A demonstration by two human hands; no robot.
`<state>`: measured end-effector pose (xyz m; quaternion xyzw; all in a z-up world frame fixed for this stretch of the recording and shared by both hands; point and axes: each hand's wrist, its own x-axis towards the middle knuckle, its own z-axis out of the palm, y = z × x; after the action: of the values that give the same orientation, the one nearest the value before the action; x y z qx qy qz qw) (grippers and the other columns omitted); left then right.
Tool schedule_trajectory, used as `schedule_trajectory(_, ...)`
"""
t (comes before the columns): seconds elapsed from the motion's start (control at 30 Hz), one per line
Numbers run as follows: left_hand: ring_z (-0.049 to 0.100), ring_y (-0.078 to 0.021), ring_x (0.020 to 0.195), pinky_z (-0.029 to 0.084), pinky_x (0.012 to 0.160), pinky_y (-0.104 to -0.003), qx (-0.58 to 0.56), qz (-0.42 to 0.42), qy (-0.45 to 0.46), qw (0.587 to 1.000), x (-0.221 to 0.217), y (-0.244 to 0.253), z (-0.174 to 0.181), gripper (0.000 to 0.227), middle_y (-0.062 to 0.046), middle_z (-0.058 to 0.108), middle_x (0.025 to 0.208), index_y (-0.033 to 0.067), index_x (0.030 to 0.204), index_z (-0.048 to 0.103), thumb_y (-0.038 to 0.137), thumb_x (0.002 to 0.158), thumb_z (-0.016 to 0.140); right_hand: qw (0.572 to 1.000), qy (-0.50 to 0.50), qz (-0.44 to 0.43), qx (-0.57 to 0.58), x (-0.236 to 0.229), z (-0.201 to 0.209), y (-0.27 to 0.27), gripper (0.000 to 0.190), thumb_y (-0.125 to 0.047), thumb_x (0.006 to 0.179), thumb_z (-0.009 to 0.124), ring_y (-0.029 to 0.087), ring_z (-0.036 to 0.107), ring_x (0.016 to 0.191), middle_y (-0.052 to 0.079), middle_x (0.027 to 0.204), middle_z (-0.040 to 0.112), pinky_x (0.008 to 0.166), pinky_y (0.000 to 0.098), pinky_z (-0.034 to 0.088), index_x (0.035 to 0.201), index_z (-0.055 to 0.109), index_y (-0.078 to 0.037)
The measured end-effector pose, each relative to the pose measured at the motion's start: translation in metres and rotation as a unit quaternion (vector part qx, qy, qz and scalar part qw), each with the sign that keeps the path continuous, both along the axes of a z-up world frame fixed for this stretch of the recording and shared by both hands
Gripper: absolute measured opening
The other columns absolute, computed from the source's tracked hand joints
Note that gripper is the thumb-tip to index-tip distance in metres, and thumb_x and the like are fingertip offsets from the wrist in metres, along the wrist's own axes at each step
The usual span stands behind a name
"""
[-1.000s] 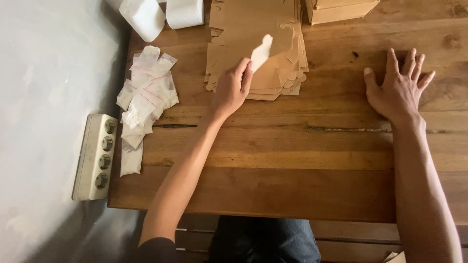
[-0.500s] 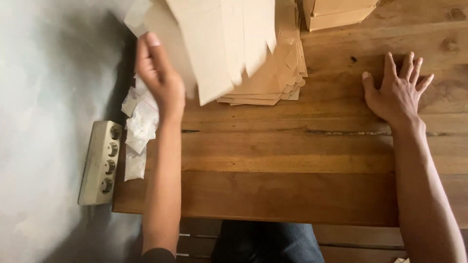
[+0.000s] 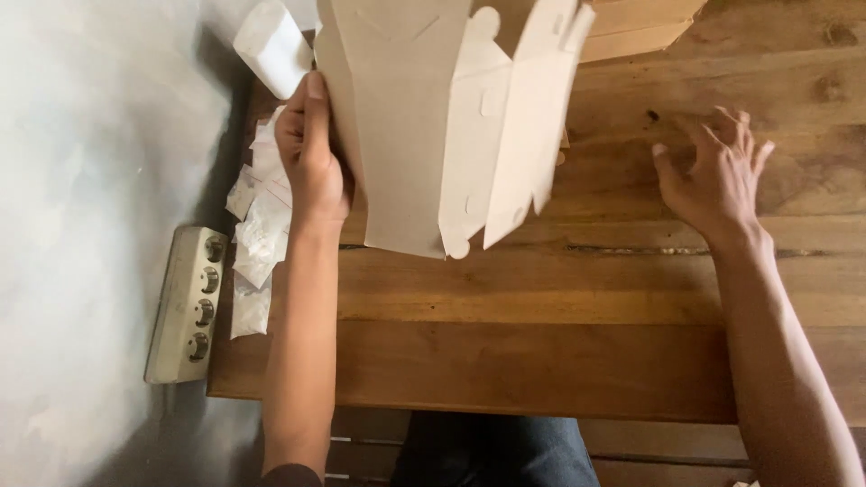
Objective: The person folds flat cardboard pieces into small boxes by hand, inserts small white packets into each box, and stacks the finished boxes. The process is repeated multiple times with consistent folding and stacking.
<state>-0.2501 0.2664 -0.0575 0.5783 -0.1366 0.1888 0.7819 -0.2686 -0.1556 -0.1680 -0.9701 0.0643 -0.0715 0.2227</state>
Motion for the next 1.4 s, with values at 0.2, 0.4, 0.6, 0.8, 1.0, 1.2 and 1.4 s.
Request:
schedule_trajectory(0.2, 0.044, 0.0000, 0.058, 0.032, 0.055, -0.020, -0.030, -0.011, 0.090, 0.995, 0.004, -0.012, -0.012, 0.044, 0.012, 0.053, 0.060, 0.0188, 0.060, 0.048, 0.039, 0.096, 0.062, 0.955, -0.132, 0.127, 0.233, -0.026, 0.057, 0.053, 0.034, -0.014, 0.114, 0.049, 0.016, 0.044, 0.074, 0.015, 0.122, 0.063, 0.060, 0.0309, 0.031, 0.133, 0.069, 0.005)
schedule_trajectory(0.4, 0.054, -0.0019, 0.074, 0.042, 0.065, -0.018, 0.001, -0.055, 0.088, 0.995, 0.011, -0.017, -0.028, 0.029, 0.008, 0.066, 0.080, 0.0142, 0.088, 0.068, 0.039, 0.100, 0.059, 0.845, 0.024, 0.180, 0.503, -0.032, 0.068, 0.068, 0.056, -0.027, 0.110, 0.037, 0.032, 0.067, 0.103, 0.022, 0.115, 0.065, 0.089, 0.0400, 0.059, 0.147, 0.046, 0.014)
schedule_trajectory(0.6, 0.034, -0.0004, 0.058, 0.027, 0.052, -0.020, 0.019, -0.004, 0.155, 0.988, 0.022, -0.014, -0.044, 0.041, 0.013, 0.040, 0.060, 0.0174, 0.065, 0.050, 0.040, 0.096, 0.063, 0.853, 0.038, 0.125, 0.505, -0.027, 0.054, 0.060, 0.025, -0.014, 0.098, 0.066, 0.021, 0.067, 0.105, 0.009, 0.117, 0.070, 0.085, 0.0335, 0.062, 0.119, 0.067, -0.001)
schedule_trajectory(0.8, 0.022, -0.0057, 0.070, 0.020, 0.064, -0.027, 0.260, 0.046, 0.035, 0.964, 0.039, 0.010, -0.071, 0.040, 0.009, 0.024, 0.073, 0.0192, 0.076, 0.030, 0.034, 0.110, 0.046, 0.850, 0.010, 0.110, 0.515, -0.025, 0.056, 0.057, 0.028, -0.014, 0.095, 0.069, 0.016, 0.069, 0.112, 0.006, 0.121, 0.072, 0.102, 0.0276, 0.060, 0.120, 0.067, -0.004)
schedule_trajectory(1.0, 0.028, -0.0034, 0.061, 0.023, 0.055, -0.026, 0.431, -0.020, 0.075, 0.899, 0.041, 0.018, -0.087, 0.036, 0.010, 0.028, 0.068, 0.0173, 0.080, 0.040, 0.032, 0.112, 0.047, 0.866, 0.034, 0.087, 0.490, -0.026, 0.060, 0.059, 0.027, -0.011, 0.096, 0.066, 0.016, 0.071, 0.107, 0.009, 0.119, 0.073, 0.095, 0.0275, 0.062, 0.121, 0.069, -0.001)
schedule_trajectory(1.2, 0.028, -0.0044, 0.059, 0.020, 0.054, -0.026, 0.461, -0.024, 0.067, 0.884, 0.049, 0.026, -0.101, 0.038, 0.008, 0.030, 0.065, 0.0143, 0.076, 0.044, 0.026, 0.110, 0.054, 0.866, 0.071, 0.075, 0.489, -0.020, 0.046, 0.053, 0.028, -0.009, 0.098, 0.065, 0.017, 0.071, 0.101, 0.008, 0.119, 0.073, 0.084, 0.0298, 0.064, 0.125, 0.068, -0.003)
schedule_trajectory(1.4, 0.057, -0.0089, 0.044, 0.045, 0.047, -0.021, 0.402, -0.021, 0.090, 0.911, 0.058, 0.028, -0.118, 0.019, -0.006, 0.070, 0.069, 0.0065, 0.099, 0.074, 0.026, 0.097, 0.077, 0.944, -0.058, 0.089, 0.313, -0.012, 0.010, 0.049, 0.033, -0.004, 0.089, 0.076, 0.016, 0.057, 0.057, 0.012, 0.074, 0.055, 0.047, 0.0337, 0.047, 0.121, 0.069, 0.004)
